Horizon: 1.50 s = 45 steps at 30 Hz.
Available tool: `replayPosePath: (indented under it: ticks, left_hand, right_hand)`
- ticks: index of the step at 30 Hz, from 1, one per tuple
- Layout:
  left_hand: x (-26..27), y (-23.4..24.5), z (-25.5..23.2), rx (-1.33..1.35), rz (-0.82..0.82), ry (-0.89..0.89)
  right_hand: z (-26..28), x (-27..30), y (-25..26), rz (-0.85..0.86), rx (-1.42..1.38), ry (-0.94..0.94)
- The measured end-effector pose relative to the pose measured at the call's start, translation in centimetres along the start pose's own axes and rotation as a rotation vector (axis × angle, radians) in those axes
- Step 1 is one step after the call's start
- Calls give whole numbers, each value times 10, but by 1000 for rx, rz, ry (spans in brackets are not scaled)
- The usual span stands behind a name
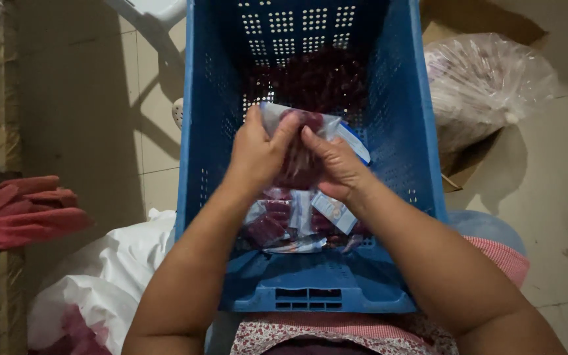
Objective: The person sorts through vacuum-sealed packages of red meat in a blue crate, handling them one at a time and placing some into a white bag.
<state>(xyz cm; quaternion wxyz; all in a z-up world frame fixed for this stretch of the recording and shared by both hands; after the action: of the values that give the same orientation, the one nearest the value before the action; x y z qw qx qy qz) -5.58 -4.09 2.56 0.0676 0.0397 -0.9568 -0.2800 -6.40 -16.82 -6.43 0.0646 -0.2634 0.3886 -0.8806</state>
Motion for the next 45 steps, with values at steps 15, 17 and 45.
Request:
replayPosePath:
  ticks: [15, 17, 45]
  left_hand:
    - [-2, 32, -26, -254, -79, -494]
    - [-8, 46, -22, -128, -93, -454]
    - [-79, -181, 116, -751, 733, 81]
  right_hand:
    - [148, 48, 20, -211, -117, 249]
    - [153, 40, 34, -179, -101, 253]
    - [165, -33, 51, -204, 826, 324]
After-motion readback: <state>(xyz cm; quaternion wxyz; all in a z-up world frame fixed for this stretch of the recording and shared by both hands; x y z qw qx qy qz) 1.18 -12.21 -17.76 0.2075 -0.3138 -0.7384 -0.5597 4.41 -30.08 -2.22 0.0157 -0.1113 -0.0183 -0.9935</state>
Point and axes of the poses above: each hand's wrist, its own x-axis away from the middle knuckle, its own y-axis out of the back of the hand, z = x × y, the point moved 10 cm from there along -x, towards the middle knuckle
